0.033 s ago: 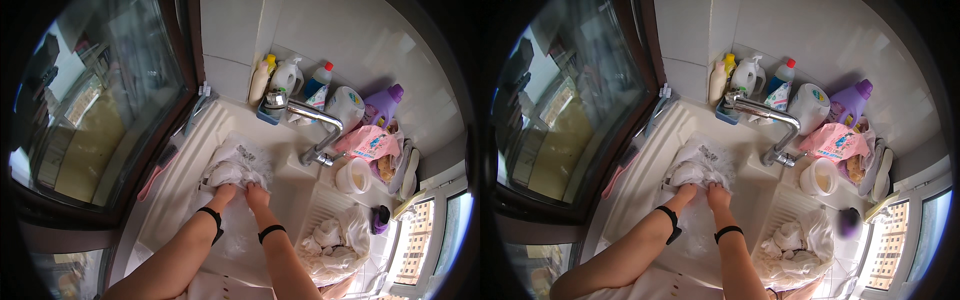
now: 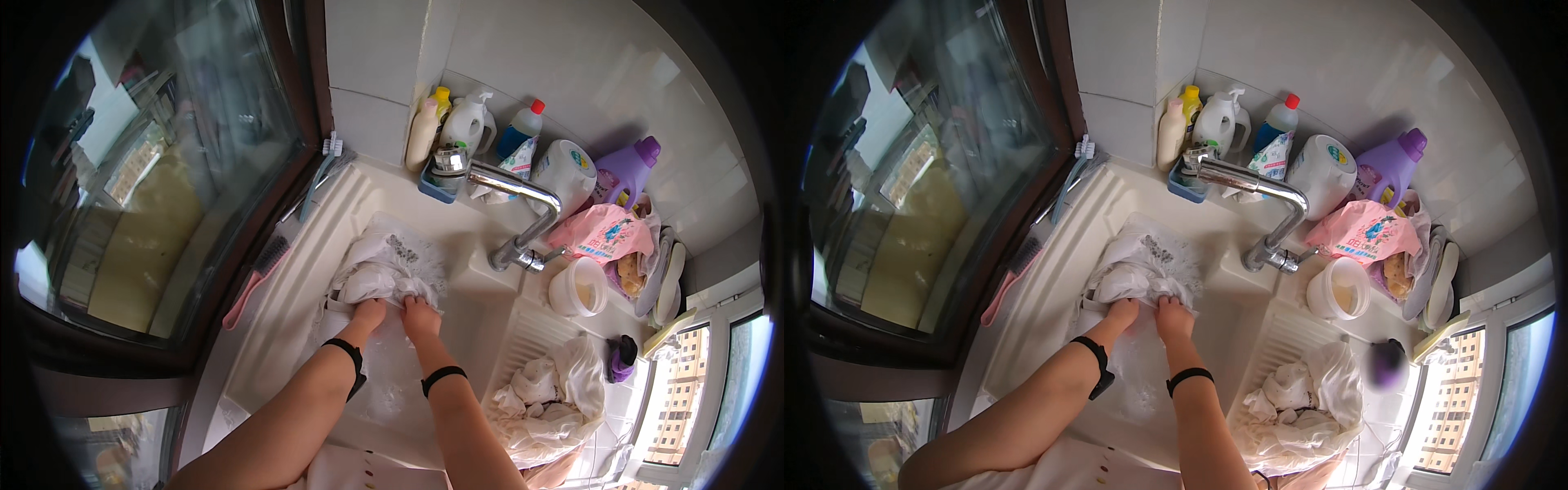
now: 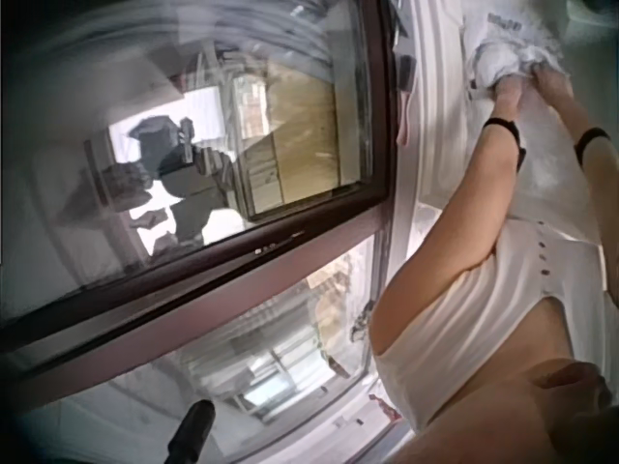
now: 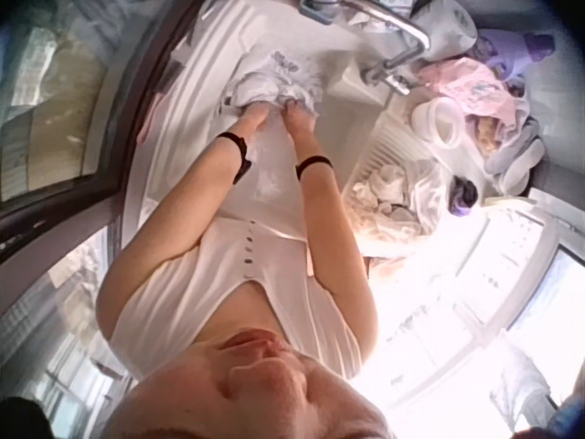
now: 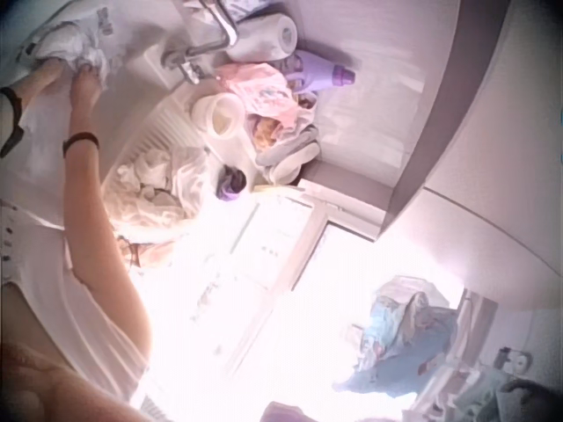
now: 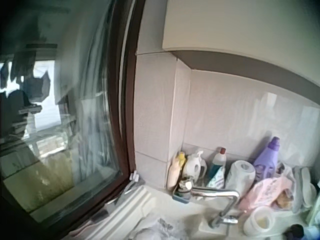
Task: The person washes white clothes by hand in a laundry sink, submerging them in water, scrubbing the fabric against itself, and wringing out the items one by one.
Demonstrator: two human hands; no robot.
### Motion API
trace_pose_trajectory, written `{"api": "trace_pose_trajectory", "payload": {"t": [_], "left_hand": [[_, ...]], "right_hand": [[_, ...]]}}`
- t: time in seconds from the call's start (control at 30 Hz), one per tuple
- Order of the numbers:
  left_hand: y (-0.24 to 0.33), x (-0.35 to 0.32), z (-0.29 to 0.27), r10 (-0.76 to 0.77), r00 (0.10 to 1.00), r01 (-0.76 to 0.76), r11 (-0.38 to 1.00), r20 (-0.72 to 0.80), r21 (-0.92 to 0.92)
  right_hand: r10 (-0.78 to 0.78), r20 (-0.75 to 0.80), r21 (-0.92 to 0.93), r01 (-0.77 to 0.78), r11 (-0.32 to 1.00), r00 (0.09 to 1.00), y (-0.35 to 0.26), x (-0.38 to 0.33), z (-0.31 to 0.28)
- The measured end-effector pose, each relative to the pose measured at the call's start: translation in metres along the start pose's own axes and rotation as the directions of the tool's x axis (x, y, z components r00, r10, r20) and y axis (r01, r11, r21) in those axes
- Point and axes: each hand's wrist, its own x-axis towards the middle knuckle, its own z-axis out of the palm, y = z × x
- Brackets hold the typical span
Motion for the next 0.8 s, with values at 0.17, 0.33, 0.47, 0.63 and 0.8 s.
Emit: {"api": "trace_pose_trajectory", "payload": {"t": [0.17,0.33,0.47,0.63,0.8], "left_hand": [[-0.027,0.011,0.021,0.053,0.993,-0.052,0.999,0.103,-0.011],[-0.022,-0.039,0.014,-0.358,0.758,0.217,0.927,0.546,0.305],[-0.012,-0.058,-0.007,-0.347,0.748,0.277,0.938,0.565,0.209],[0.098,-0.062,-0.047,-0.063,0.814,0.035,0.998,0.577,0.060],[0.203,-0.130,-0.102,0.338,0.838,-0.341,0.937,0.428,-0.073]], "right_hand": [[0.043,-0.010,-0.124,-0.044,0.991,0.999,0.018,-0.004,0.019],[0.014,0.310,-0.120,0.025,0.993,0.951,0.036,-0.033,0.043],[-0.197,0.618,0.027,0.231,0.973,0.761,0.025,-0.041,0.009],[-0.278,0.260,0.256,0.211,0.943,0.925,0.042,-0.013,-0.045],[0.019,0.100,0.793,-0.092,0.603,0.995,0.010,-0.041,-0.184]]}}
